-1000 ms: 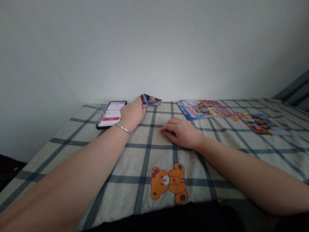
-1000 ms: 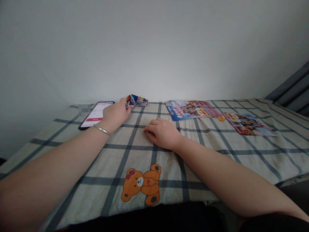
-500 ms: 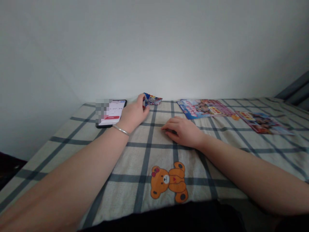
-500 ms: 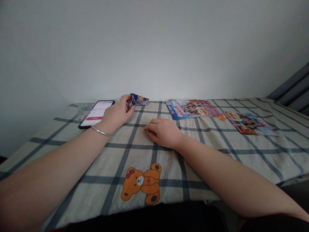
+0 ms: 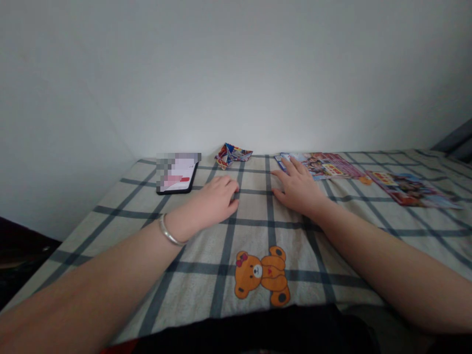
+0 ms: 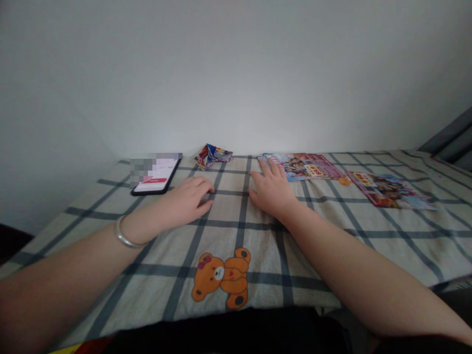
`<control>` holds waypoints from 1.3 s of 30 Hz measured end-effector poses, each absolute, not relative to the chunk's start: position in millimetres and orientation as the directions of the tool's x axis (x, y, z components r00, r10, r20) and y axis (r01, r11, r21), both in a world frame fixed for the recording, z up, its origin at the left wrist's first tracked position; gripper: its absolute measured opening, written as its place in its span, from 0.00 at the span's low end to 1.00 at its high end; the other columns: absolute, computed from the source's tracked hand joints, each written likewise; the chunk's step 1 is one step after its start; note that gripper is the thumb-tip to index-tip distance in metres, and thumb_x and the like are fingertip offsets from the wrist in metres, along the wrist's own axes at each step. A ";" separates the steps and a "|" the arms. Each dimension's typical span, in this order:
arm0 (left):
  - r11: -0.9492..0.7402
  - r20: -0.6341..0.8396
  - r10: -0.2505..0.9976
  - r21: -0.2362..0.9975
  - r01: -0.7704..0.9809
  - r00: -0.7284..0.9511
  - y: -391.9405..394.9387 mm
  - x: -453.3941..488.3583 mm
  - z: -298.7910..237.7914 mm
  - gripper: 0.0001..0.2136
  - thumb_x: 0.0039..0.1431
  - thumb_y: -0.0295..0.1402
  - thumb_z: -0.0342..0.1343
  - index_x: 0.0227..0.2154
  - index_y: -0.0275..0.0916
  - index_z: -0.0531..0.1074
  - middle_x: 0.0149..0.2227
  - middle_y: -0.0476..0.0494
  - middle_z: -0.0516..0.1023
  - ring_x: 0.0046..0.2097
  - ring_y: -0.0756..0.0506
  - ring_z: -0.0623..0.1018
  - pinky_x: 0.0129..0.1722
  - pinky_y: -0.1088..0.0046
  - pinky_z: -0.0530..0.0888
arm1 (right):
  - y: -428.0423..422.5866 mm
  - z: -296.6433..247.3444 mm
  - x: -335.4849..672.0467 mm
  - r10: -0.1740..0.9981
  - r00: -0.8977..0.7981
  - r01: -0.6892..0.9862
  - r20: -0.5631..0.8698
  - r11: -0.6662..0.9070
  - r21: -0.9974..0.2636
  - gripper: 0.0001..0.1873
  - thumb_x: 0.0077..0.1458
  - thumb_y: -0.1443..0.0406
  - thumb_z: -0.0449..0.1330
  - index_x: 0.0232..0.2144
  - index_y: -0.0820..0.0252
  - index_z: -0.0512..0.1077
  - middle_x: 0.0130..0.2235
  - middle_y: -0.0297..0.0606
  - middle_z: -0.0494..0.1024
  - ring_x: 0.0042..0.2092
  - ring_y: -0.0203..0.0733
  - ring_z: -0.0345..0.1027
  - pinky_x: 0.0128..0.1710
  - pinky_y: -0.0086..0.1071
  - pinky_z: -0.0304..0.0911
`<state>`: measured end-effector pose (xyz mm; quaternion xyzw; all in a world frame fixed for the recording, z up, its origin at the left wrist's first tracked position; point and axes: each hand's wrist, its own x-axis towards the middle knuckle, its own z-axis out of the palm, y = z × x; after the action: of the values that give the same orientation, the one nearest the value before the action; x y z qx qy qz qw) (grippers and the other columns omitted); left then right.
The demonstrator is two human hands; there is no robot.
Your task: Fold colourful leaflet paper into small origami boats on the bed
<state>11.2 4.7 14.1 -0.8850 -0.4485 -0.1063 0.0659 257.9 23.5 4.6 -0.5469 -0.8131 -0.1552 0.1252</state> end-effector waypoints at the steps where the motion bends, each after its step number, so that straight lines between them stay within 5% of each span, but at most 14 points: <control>1: -0.607 0.246 0.768 -0.010 0.794 0.591 2.1 8.9 11.5 0.10 0.61 0.32 0.50 0.43 0.34 0.68 0.46 0.36 0.71 0.49 0.40 0.72 0.52 0.60 0.70 | 24.9 4.3 259.7 0.871 -0.336 0.942 0.358 0.312 0.124 0.29 0.57 0.55 0.57 0.58 0.61 0.67 0.66 0.51 0.56 0.67 0.63 0.44 0.64 0.53 0.44; 9: -0.705 0.276 0.685 0.016 0.709 0.674 7.2 -8.2 -3.8 0.17 0.67 0.37 0.45 0.53 0.35 0.65 0.54 0.36 0.66 0.58 0.39 0.66 0.60 0.58 0.64 | 36.6 7.8 274.6 0.942 -0.190 0.974 0.277 0.144 0.177 0.34 0.59 0.51 0.52 0.62 0.63 0.61 0.67 0.54 0.54 0.68 0.64 0.43 0.64 0.53 0.44; 16: -0.705 0.256 0.690 0.028 0.708 0.677 11.9 -10.4 -11.6 0.21 0.69 0.40 0.41 0.59 0.35 0.61 0.63 0.34 0.60 0.65 0.39 0.59 0.64 0.58 0.60 | 52.4 -1.3 282.3 0.980 -0.092 0.993 0.177 0.077 0.086 0.38 0.62 0.49 0.45 0.65 0.67 0.53 0.65 0.57 0.58 0.66 0.61 0.50 0.62 0.52 0.49; 27: -0.692 0.253 0.704 0.035 0.721 0.664 11.5 -10.2 -9.6 0.22 0.68 0.41 0.42 0.59 0.36 0.61 0.64 0.35 0.61 0.65 0.40 0.60 0.64 0.58 0.59 | 38.1 14.7 274.9 0.979 -0.084 0.990 0.185 0.061 0.125 0.25 0.63 0.59 0.44 0.55 0.66 0.67 0.51 0.56 0.75 0.52 0.59 0.70 0.46 0.48 0.67; 39: -0.669 0.269 0.731 0.101 0.737 0.627 10.4 -8.0 -3.3 0.23 0.66 0.41 0.47 0.60 0.37 0.61 0.62 0.36 0.65 0.63 0.41 0.64 0.64 0.60 0.60 | 25.2 18.7 264.7 0.957 -0.220 0.952 0.188 0.169 0.255 0.23 0.65 0.63 0.42 0.46 0.65 0.75 0.45 0.55 0.79 0.45 0.57 0.75 0.38 0.45 0.68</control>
<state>-8.0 10.4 -3.3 -0.9018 -0.4068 -0.1451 0.0094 264.7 25.2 18.7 -0.6243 -0.7646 -0.1602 -0.0081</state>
